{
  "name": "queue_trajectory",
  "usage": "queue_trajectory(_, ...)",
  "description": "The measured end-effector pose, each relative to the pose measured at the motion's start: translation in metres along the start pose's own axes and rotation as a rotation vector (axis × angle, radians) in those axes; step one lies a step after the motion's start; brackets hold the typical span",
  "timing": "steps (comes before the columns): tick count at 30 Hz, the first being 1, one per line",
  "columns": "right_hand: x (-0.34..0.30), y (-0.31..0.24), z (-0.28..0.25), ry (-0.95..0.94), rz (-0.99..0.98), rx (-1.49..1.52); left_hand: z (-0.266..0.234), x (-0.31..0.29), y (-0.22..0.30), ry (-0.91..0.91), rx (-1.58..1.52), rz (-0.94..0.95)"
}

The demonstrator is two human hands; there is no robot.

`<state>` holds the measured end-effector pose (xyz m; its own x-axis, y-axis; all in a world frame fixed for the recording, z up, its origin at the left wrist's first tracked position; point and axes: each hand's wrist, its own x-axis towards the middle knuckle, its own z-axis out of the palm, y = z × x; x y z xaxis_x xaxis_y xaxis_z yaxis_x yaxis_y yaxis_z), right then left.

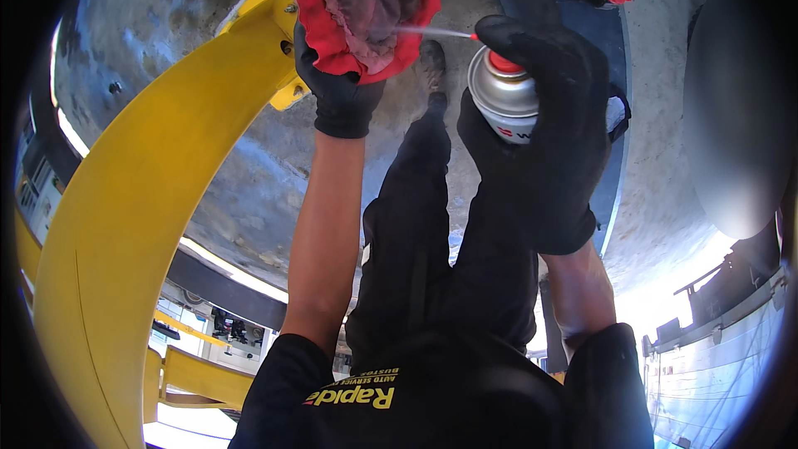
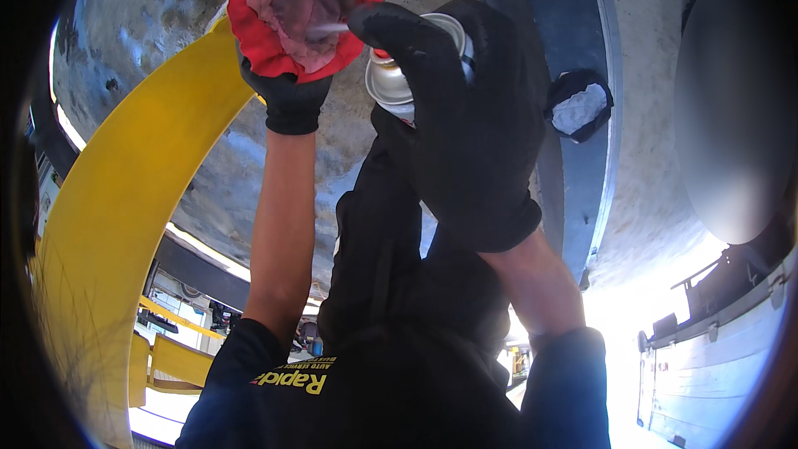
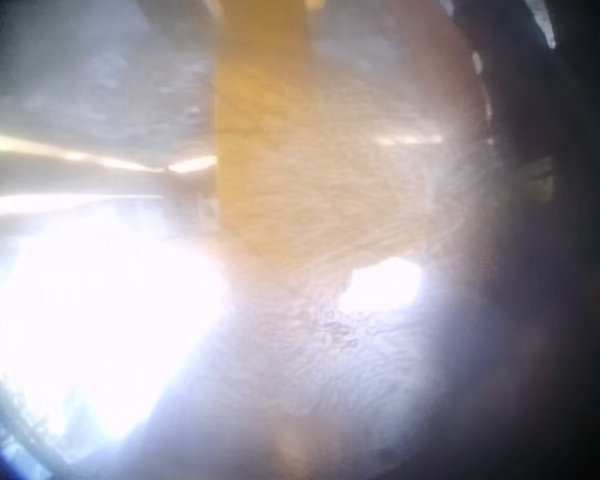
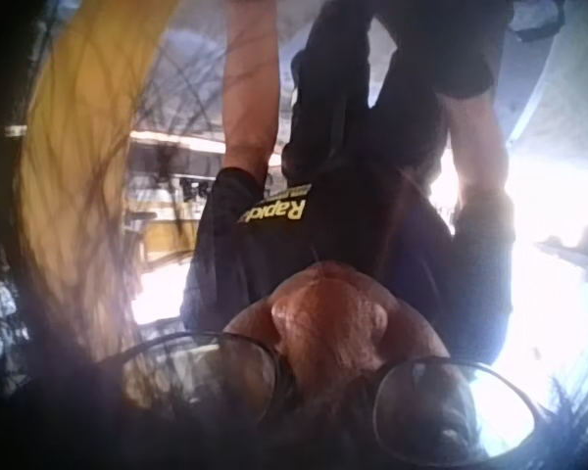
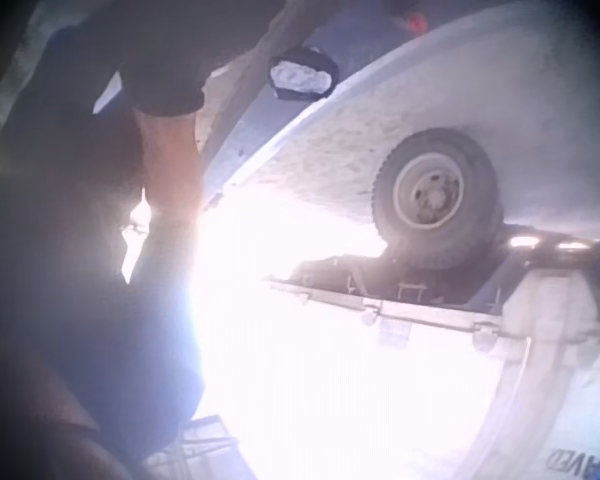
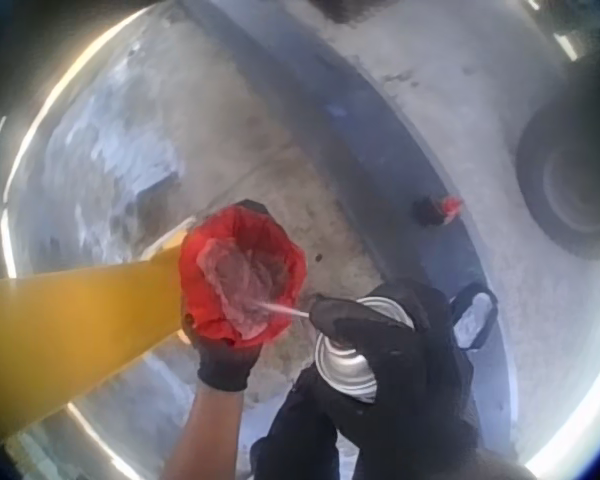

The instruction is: The person applies a liquid from a bottle onto a yellow metal structure and wipes it with a red cloth. They then spray a cleaner onto the cloth and continue wiping the structure, focusing on different sections and edges.

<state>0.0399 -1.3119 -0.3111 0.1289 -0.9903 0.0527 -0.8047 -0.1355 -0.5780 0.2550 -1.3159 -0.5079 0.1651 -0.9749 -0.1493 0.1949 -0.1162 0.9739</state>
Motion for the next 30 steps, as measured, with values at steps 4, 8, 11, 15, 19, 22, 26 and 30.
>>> queue_trajectory(4,0.011,-0.004,-0.021,0.334,0.033,0.102,-0.005,-0.003,-0.003,0.029,-0.064,-0.037)
queue_trajectory(8,-0.003,-0.009,-0.006,0.106,0.035,0.079,-0.004,-0.002,-0.003,0.04,-0.106,-0.055)
queue_trajectory(11,0.004,-0.016,-0.009,0.244,0.034,0.112,-0.008,-0.003,-0.01,-0.001,-0.014,-0.011)
queue_trajectory(15,-0.012,-0.004,0.014,0.076,0.041,0.075,-0.001,0.013,-0.007,-0.067,-0.179,-0.036)
queue_trajectory(19,0.001,-0.001,0.009,0.207,-0.037,0.129,0.006,0.008,0.016,-0.096,-0.698,-0.198)
queue_trajectory(22,0.007,-0.005,-0.005,0.18,-0.071,0.096,0.009,0.008,0.021,-0.166,-1.02,-0.218)
queue_trajectory(26,0.004,-0.002,-0.017,0.085,-0.08,0.065,0.031,0.012,0.032,0.073,-0.362,-0.156)
queue_trajectory(30,0.0,0.01,-0.025,0.115,-0.082,0.111,0.027,0.007,0.013,0.085,-0.509,-0.165)
